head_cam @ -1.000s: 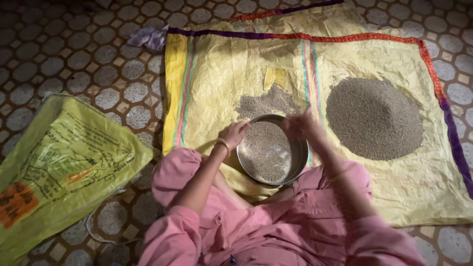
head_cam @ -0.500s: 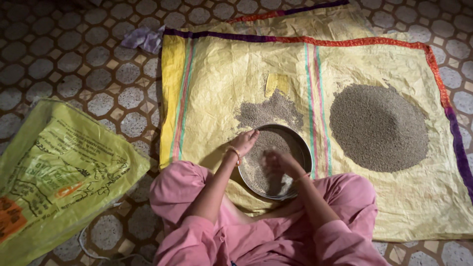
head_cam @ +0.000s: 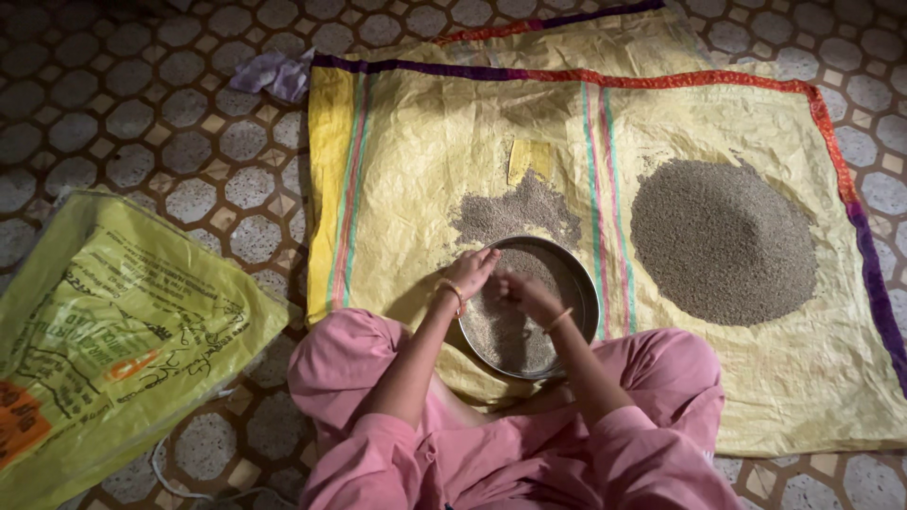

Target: The person sits cross-legged on the floor and sorts small grains by hand. They pick through the grains in a metal bowl, removing debris and transferring the sorted grains onto a yellow cloth spread on the floor.

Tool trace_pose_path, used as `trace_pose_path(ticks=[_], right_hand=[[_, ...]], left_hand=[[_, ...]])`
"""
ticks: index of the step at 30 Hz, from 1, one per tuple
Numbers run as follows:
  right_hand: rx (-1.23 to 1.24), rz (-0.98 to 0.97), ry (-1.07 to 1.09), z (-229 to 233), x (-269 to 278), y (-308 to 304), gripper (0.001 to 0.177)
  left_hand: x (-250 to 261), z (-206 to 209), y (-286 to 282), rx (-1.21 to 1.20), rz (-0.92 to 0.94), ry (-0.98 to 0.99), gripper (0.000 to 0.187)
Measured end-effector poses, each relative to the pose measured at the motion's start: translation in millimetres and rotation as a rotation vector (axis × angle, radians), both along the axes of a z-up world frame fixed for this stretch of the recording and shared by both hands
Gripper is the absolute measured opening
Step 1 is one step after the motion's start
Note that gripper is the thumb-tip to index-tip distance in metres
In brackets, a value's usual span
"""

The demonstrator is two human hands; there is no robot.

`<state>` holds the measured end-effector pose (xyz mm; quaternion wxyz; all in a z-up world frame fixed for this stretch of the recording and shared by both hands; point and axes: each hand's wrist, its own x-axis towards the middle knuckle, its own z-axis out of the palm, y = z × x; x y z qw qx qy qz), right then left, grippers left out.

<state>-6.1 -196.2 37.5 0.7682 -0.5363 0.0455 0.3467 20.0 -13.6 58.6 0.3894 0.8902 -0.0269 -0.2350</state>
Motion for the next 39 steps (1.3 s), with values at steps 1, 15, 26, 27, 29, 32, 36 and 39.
trace_pose_path(ticks=[1,15,26,27,29,32,36,39], right_hand=[[-0.014,0.063,-0.016,-4.2,-5.8,3.0,0.028],[-0.26,-0.401,0.097,-1.8,-28.8,-60.9,0.034],[0.153,-0.449,0.098,-39.3,-30.5,-82.3,0.032],[0.161,-0.463,0.098,-39.8,-30.8,-82.2,0.031],[0.116,-0.446,0.085,-40.7,-29.8,-81.4,0.033],[0.088,-0.426,0.074,-41.3,-30.3,-80.6,0.035],[0.036,-0.428,0.074,-41.1,-30.5,-78.8,0.035],[0.056,-0.419,0.074,-45.9,-31.2,-79.4,0.035]], left_hand=[[0.2,0.3,1.9,0.008,-0.012,0.024,0.082],[0.0,-5.9,1.3,-0.024,-0.033,-0.085,0.084],[-13.6,24.4,20.5,0.049,0.194,-0.117,0.045],[-18.6,30.3,28.8,0.219,0.087,-0.063,0.039],[-33.3,42.6,42.1,0.556,-0.134,0.05,0.042],[-64.2,64.1,43.9,0.714,-0.375,0.112,0.029],[-93.1,80.4,44.1,0.794,-0.54,0.125,0.029],[-95.7,83.3,42.5,0.751,-0.52,0.096,0.025]])
